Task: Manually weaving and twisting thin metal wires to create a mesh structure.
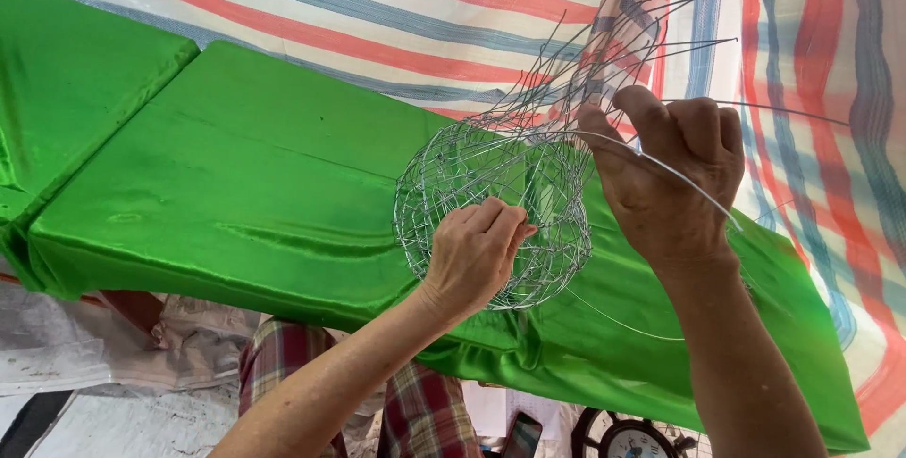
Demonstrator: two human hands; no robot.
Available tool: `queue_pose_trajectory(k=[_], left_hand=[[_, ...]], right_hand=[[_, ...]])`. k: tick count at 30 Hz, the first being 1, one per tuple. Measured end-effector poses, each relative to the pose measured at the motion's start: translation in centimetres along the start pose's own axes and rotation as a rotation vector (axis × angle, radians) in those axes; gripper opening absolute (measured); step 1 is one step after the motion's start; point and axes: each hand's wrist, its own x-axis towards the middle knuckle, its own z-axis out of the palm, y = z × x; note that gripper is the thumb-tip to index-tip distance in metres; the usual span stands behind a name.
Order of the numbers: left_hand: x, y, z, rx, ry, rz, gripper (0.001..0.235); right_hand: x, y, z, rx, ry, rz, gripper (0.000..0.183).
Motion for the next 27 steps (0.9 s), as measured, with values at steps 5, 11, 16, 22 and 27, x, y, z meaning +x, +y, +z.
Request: queue_pose_trajectory(k=[5, 11, 16, 22, 27], left_hand=[[-0.2, -0.3, 0.3, -0.005, 0.077, 0.044, 0.018], [-0.6, -0.3, 0.9, -0.099, 0.177, 0.054, 0.01], [0.1, 0.6, -0.6, -0.168, 0.185, -0.008, 0.018], [0.8, 2.5, -1.4, -0.221, 0.104, -0.149, 0.008], [0.5, 2.9, -0.7, -0.19, -0.01, -0.203, 0.002]], right_hand=[[-0.5, 0.4, 0.0, -0.073, -0.02, -0.001, 0.02], [-0.7, 0.6, -3.2, -0.072, -0.188, -0.014, 0.011], [-0.7, 0.1, -6.7, 0.391, -0.793, 0.347, 0.005], [-2.8, 1.2, -6.8, 0.596, -0.771, 0.456, 0.016], [-3.2, 1.3, -5.4, 0.32, -0.294, 0.19, 0.021]])
